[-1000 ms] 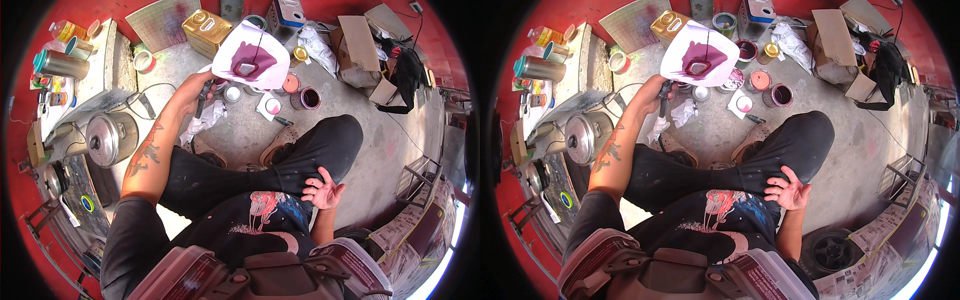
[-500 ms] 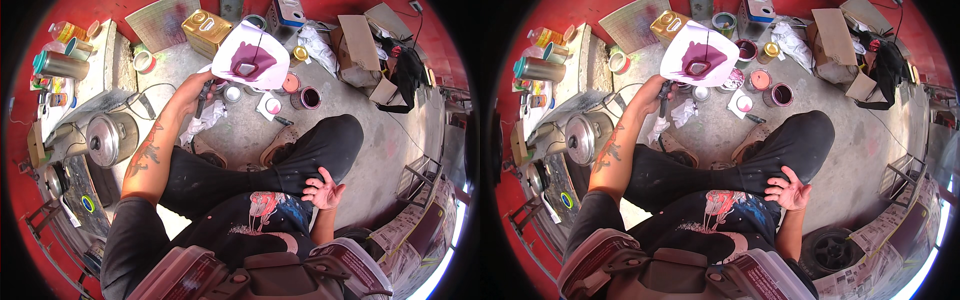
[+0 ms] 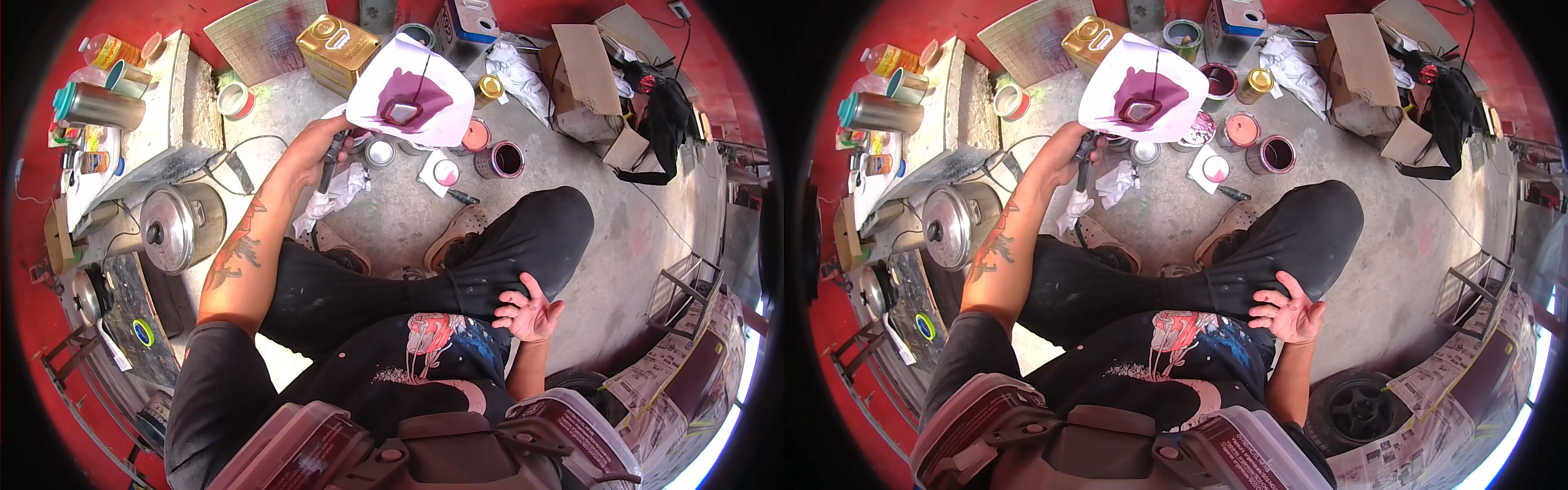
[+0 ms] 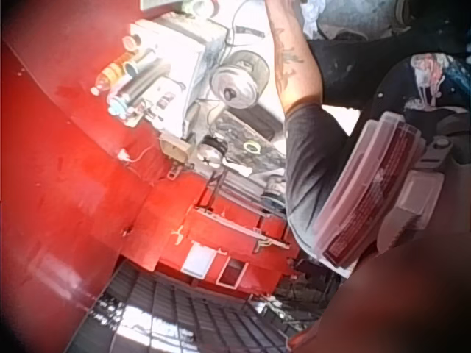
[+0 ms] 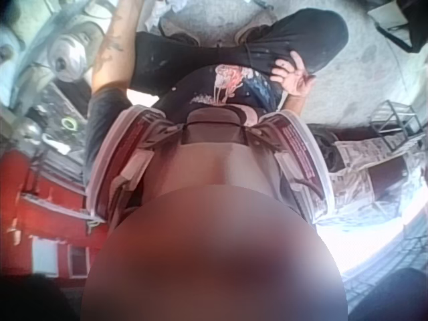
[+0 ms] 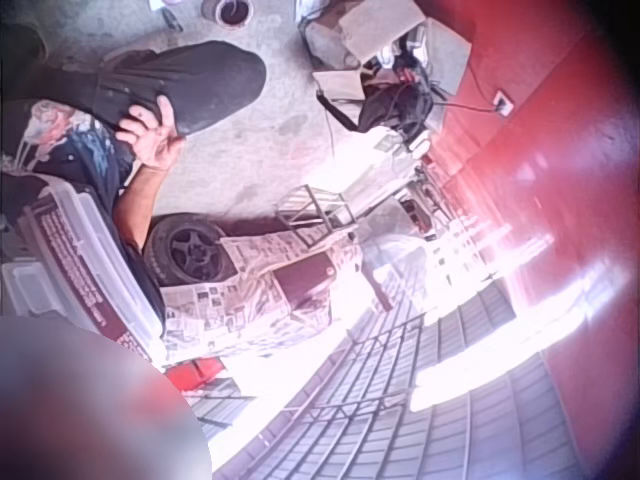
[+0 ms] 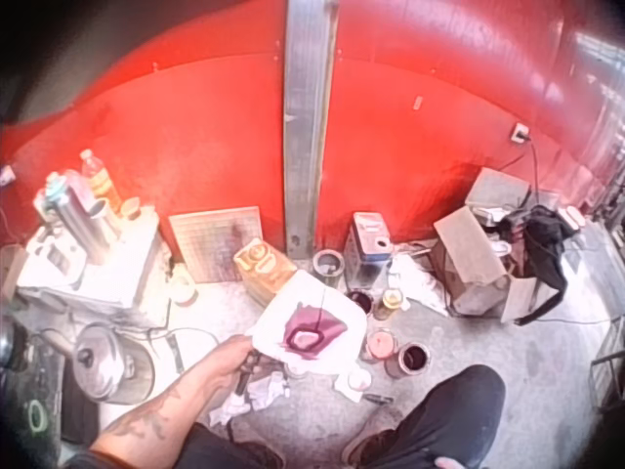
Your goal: Mixing automotive paint and filtering it through a paper funnel into a spray gun cup.
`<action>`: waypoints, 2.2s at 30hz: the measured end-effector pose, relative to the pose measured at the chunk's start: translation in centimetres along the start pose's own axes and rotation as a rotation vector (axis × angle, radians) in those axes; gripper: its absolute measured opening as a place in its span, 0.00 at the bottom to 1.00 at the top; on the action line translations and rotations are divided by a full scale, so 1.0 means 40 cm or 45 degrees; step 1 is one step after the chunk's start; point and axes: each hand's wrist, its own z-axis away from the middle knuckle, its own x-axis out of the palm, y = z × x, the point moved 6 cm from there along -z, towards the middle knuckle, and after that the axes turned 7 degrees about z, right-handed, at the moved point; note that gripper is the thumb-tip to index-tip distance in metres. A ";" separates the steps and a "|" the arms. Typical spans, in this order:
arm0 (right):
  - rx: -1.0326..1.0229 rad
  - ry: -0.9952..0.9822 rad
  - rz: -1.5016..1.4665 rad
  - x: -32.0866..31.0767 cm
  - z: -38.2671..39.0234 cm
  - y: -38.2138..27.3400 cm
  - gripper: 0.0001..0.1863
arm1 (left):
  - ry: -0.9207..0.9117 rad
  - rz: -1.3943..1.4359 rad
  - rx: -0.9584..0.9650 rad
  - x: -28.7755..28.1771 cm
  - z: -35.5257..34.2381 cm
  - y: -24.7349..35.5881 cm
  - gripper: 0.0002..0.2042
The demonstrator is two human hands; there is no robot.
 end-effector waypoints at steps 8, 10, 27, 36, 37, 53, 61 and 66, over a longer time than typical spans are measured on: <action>0.001 0.006 -0.002 -0.001 0.001 0.000 0.47 | 0.017 -0.012 0.002 -0.001 -0.001 0.000 0.11; -0.008 -0.008 -0.006 0.002 0.000 -0.001 0.47 | -0.006 -0.005 0.004 -0.003 -0.005 -0.003 0.10; 0.079 -0.002 -0.026 0.026 -0.008 -0.015 0.45 | 0.023 0.058 0.006 -0.061 -0.059 -0.040 0.12; 0.082 -0.007 -0.012 0.041 -0.009 -0.022 0.43 | 0.036 0.042 0.017 -0.045 -0.052 -0.039 0.10; 0.069 0.007 -0.006 0.039 -0.008 -0.024 0.43 | 0.053 0.056 0.007 -0.043 -0.050 -0.038 0.10; 0.042 -0.047 -0.007 0.042 -0.007 -0.027 0.44 | 0.041 0.058 -0.021 -0.038 -0.047 -0.041 0.09; 0.044 -0.036 -0.034 0.035 -0.004 -0.028 0.47 | 0.018 0.023 -0.051 -0.032 -0.037 -0.037 0.11; 0.053 -0.052 -0.019 0.036 -0.004 -0.026 0.47 | 0.005 -0.004 -0.034 -0.025 -0.034 -0.035 0.11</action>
